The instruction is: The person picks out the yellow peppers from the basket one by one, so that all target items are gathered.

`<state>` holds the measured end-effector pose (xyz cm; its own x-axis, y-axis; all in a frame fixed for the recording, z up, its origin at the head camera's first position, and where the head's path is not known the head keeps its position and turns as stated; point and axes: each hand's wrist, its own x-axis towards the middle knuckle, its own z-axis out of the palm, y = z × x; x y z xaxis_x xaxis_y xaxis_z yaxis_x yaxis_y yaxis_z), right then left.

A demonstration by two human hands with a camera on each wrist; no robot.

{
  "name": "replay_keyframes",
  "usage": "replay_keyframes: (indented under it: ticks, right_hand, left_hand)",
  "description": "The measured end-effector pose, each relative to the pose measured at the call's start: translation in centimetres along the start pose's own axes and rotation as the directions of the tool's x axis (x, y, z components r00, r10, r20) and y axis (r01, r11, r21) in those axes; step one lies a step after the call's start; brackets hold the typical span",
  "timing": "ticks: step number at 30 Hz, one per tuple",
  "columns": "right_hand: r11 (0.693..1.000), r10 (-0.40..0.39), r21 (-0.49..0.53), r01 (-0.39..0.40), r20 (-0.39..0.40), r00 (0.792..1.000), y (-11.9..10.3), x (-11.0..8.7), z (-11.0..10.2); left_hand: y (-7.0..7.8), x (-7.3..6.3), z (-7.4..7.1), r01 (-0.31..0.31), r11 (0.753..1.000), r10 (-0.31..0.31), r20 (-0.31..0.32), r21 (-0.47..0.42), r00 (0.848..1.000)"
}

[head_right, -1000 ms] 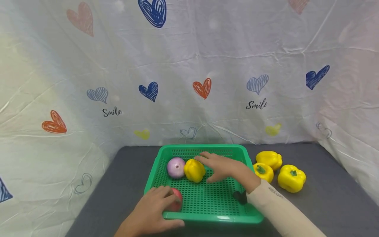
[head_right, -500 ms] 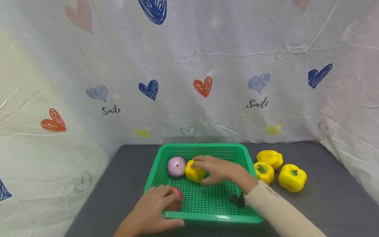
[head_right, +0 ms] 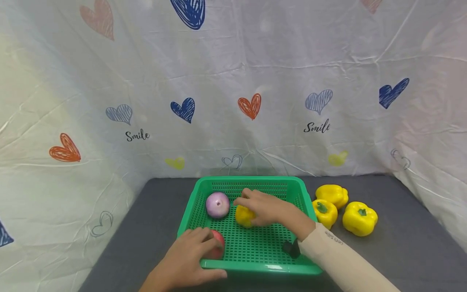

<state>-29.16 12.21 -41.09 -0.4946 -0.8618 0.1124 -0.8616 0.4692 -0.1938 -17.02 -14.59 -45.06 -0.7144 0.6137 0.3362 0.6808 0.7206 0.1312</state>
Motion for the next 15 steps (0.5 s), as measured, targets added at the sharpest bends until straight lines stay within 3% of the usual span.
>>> replay_keyframes:
  ticks: [7, 11, 15]
  right_hand:
    - [0.999, 0.043, 0.028, -0.046, 0.086, 0.995, -0.14, -0.06, 0.22]
    - [0.999, 0.036, 0.013, -0.037, 0.087, 0.996, -0.16, 0.03, 0.27]
    - [0.997, 0.083, -0.019, -0.081, 0.106, 0.991, -0.14, -0.09, 0.11]
  left_hand:
    - [0.06, -0.07, -0.09, -0.008, 1.0, 0.008, -0.008, 0.008, 1.0]
    - [0.03, -0.06, -0.11, -0.008, 1.0, 0.009, -0.012, 0.014, 1.0]
    - [0.0, -0.05, -0.09, -0.004, 1.0, 0.004, -0.005, 0.009, 1.0]
